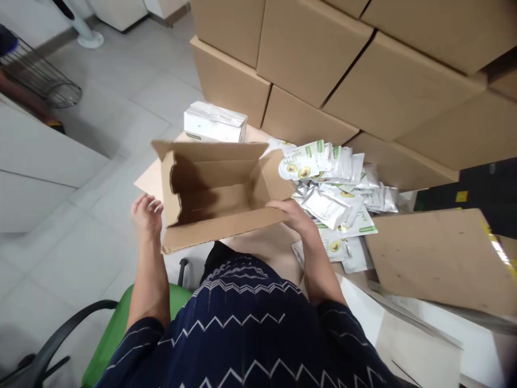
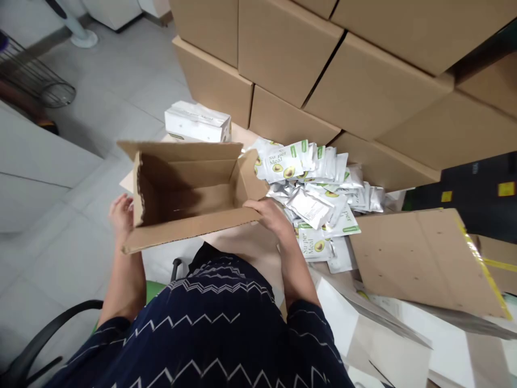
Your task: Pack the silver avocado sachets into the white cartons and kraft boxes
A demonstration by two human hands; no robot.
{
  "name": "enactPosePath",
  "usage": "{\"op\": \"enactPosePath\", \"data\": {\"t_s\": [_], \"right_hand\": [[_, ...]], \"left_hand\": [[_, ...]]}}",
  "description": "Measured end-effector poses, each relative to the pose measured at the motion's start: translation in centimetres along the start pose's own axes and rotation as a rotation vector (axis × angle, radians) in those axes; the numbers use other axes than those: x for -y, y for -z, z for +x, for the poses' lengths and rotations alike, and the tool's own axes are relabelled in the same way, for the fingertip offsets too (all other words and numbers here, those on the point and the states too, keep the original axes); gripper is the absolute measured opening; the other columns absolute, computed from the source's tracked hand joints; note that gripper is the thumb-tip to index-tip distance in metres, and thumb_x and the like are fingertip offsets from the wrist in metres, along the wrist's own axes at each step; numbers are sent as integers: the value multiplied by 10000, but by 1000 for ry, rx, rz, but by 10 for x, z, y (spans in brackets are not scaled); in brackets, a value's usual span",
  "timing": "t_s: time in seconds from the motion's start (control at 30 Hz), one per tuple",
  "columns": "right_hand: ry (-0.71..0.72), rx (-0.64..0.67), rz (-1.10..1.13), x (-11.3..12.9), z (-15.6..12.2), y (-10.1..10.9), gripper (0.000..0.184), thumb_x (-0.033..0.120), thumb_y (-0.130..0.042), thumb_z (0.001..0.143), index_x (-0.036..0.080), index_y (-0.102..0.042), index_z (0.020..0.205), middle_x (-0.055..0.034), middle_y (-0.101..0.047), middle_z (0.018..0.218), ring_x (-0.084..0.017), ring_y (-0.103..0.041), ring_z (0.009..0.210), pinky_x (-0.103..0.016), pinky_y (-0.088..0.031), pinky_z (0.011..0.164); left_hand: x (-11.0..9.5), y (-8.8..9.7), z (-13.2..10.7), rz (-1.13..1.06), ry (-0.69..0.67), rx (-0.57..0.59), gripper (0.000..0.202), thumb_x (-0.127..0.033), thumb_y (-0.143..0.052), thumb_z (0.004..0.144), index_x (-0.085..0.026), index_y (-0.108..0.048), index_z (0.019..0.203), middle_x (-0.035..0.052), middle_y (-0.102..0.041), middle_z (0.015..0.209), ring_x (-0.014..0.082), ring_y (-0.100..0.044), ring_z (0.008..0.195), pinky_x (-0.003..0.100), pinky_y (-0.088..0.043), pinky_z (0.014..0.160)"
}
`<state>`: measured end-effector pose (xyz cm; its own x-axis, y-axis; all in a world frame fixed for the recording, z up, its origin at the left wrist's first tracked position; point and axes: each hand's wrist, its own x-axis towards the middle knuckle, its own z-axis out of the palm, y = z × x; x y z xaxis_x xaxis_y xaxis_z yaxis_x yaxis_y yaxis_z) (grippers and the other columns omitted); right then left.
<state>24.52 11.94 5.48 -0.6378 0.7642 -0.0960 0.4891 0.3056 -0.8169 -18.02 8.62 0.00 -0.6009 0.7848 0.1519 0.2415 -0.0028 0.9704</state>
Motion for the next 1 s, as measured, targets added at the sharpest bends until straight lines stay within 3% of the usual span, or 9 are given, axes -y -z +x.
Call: {"op": "enactPosePath", "data": {"t_s": [0.1,0.17,0.23,0.33,0.43,0.57,0.7,0.87,1.0], "right_hand": [[26,83,-67,-17,26,-12,271,137,-491,760,187,-728,882,-14,-701,832,-161,-630,778,-229,-402,682],[72,114,-67,-27,42,-16,300,116,-515,701,172,-741,890,-29,-721,866,-175,-649,807,-234,-418,708],[134,113,-64,-35,59,-17,327,102,-533,660,163,-754,894,-34,-733,865,-180,-660,813,-240,-431,731],[186,108,-57,-43,84,-14,330,89,-531,638,164,-772,851,-30,-738,834,-180,-667,806,-245,-446,743],[126,77,34,-51,103,-6,327,98,-533,655,171,-787,848,-32,-751,876,-173,-671,811,-257,-480,768],[10,-141,101,-43,105,11,324,127,-525,758,188,-794,928,-39,-752,925,-176,-681,850,-308,-519,835],[175,-485,98,22,73,3,365,190,-452,924,230,-734,1153,-48,-711,1105,-189,-671,999,-375,-519,931],[260,-68,-287,96,39,-77,436,418,-614,932,304,-613,1353,-68,-487,1512,-327,-374,1424,-585,-293,1160],[18,-14,-473,68,39,-130,649,586,-627,880,243,-553,1426,-141,-204,1658,-425,-71,1521,-709,-96,1163]], "left_hand": [[-26,32,-35,-112,-47,-230,147,-274,-491,780,-216,-356,774,-107,-392,537,44,-342,419,171,-287,410],[-58,36,-58,-246,-190,-261,123,-261,-565,739,-197,-468,780,-75,-506,568,71,-479,479,199,-393,453],[-93,27,-76,-100,-275,63,111,-280,-617,798,-184,-609,854,-7,-675,718,127,-636,623,274,-527,602],[-127,2,-83,498,-258,869,286,-390,-531,934,-257,-700,1123,42,-753,1093,193,-710,941,325,-551,818],[-130,-14,-70,1064,-218,1123,379,-358,-440,955,-256,-679,1231,63,-761,1098,237,-711,982,344,-534,843],[-109,-2,-59,1363,-287,1173,486,-357,-543,892,-290,-595,1371,70,-668,1327,281,-641,1156,376,-501,939],[-83,24,-68,1311,-421,1146,588,-526,-660,833,-303,-610,1374,87,-546,1478,373,-428,1395,495,-380,1115],[-60,44,-77,1225,-596,1054,630,-658,-709,754,-362,-662,1307,71,-522,1500,433,-192,1507,654,-135,1194],[-43,51,-70,1223,-623,992,608,-622,-790,677,-369,-714,1225,87,-547,1475,494,-119,1505,749,-57,1148]]}}
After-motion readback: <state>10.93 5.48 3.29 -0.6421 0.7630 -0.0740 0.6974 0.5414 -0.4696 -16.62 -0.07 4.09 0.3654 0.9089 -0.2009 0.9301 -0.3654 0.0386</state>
